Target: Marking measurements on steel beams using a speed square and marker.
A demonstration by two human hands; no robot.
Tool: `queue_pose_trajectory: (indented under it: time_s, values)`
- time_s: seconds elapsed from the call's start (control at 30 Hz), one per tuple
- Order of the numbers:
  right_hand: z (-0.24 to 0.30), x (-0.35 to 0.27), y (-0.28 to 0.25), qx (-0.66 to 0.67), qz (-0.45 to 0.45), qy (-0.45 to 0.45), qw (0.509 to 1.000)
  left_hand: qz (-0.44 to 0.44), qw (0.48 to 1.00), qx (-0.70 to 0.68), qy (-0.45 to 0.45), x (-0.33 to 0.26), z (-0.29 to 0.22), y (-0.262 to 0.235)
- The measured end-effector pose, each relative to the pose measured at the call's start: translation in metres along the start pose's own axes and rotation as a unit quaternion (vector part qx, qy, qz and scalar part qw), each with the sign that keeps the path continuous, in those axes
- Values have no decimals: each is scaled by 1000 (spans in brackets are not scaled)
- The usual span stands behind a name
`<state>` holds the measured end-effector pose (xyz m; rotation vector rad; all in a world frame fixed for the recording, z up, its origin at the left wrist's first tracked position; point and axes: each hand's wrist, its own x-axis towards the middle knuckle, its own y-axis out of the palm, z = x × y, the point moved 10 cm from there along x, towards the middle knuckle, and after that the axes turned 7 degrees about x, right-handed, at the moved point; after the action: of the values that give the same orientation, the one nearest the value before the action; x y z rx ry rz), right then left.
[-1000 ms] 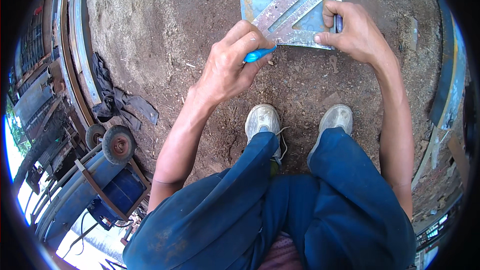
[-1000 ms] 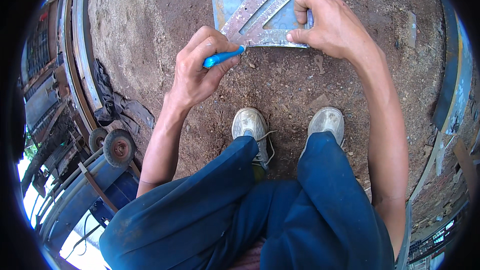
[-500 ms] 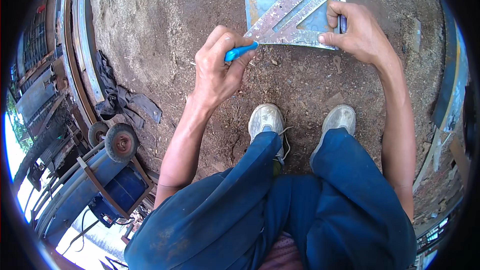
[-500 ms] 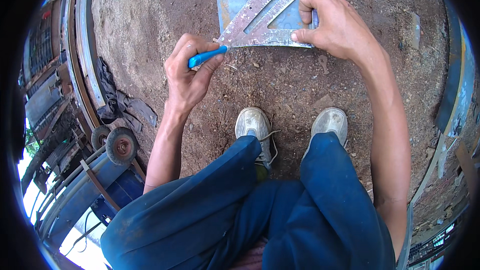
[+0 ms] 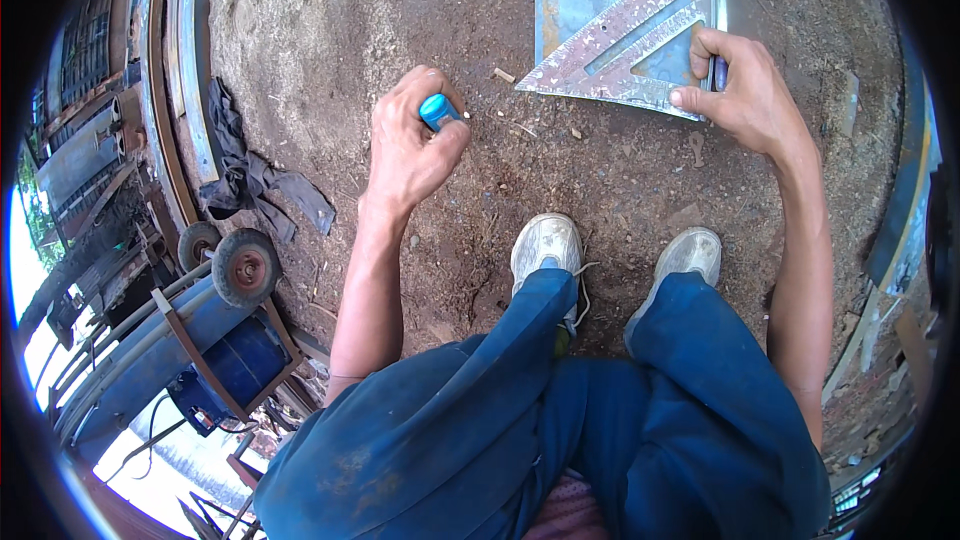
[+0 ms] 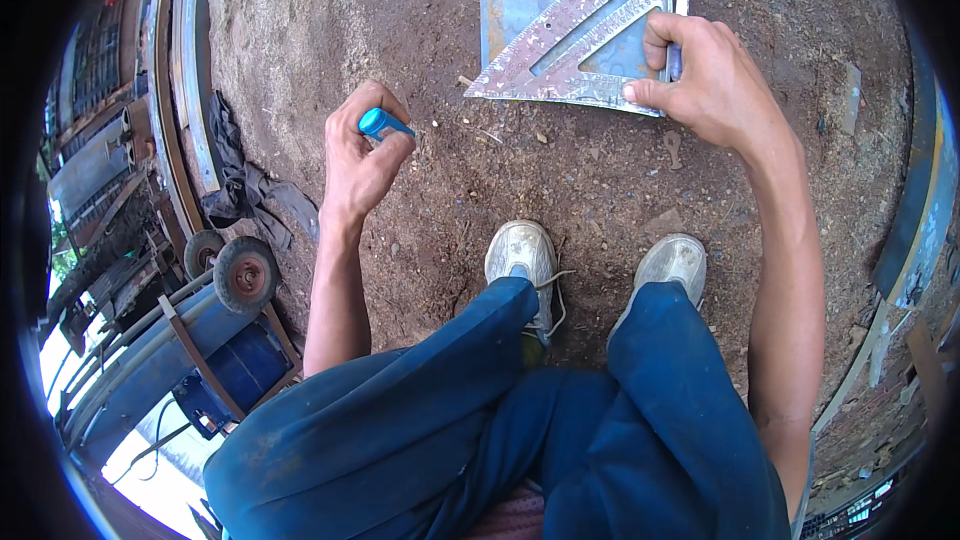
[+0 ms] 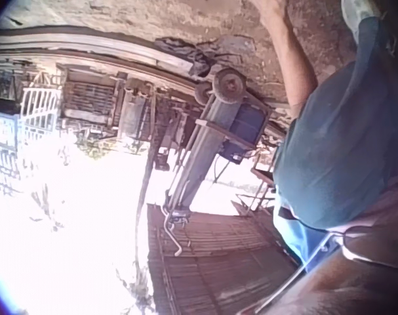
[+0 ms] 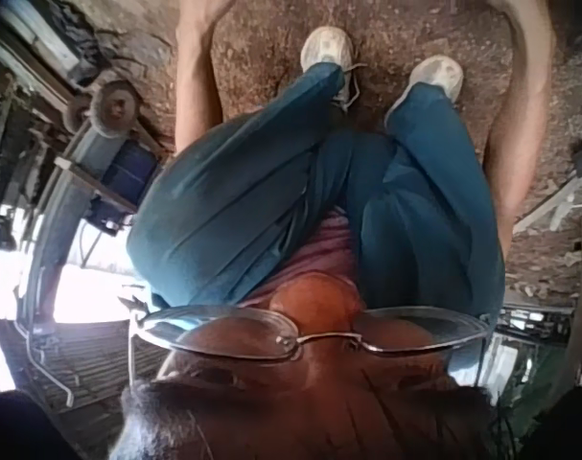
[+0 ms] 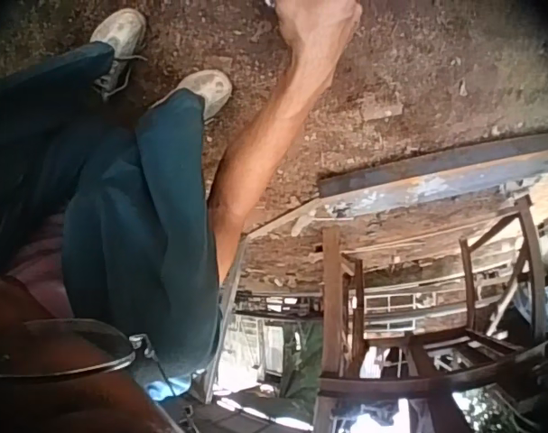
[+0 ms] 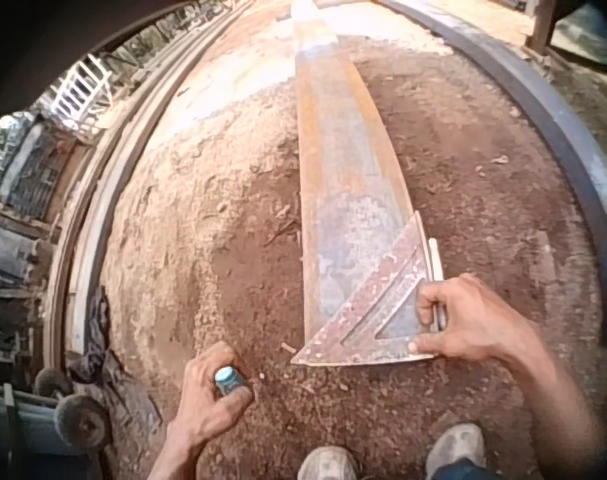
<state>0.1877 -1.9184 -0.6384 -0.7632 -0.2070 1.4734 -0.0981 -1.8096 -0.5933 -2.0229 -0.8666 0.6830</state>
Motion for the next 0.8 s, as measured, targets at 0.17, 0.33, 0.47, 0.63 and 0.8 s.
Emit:
queue_pose_trajectory:
  time_s: [0.17, 0.33, 0.47, 0.63, 0.8]
  values:
    - [-1, 1, 4, 18, -1, 1, 1000, 48, 999, -10, -2, 2, 1, 16]
    - [-4, 1, 3, 12, 0, 17, 1000, 56, 998, -33, -15, 2, 6, 21]
    - [-10, 3, 5, 52, 3, -5, 999, 91, 993, -39, -68, -1, 18, 25]
    - [-49, -12, -26, 206, -61, -12, 976, 80, 992, -53, -81, -6, 34, 24]
    - [-126, -72, -91, 289, -188, 19, 939, 77, 988, -87, -99, -13, 43, 19]
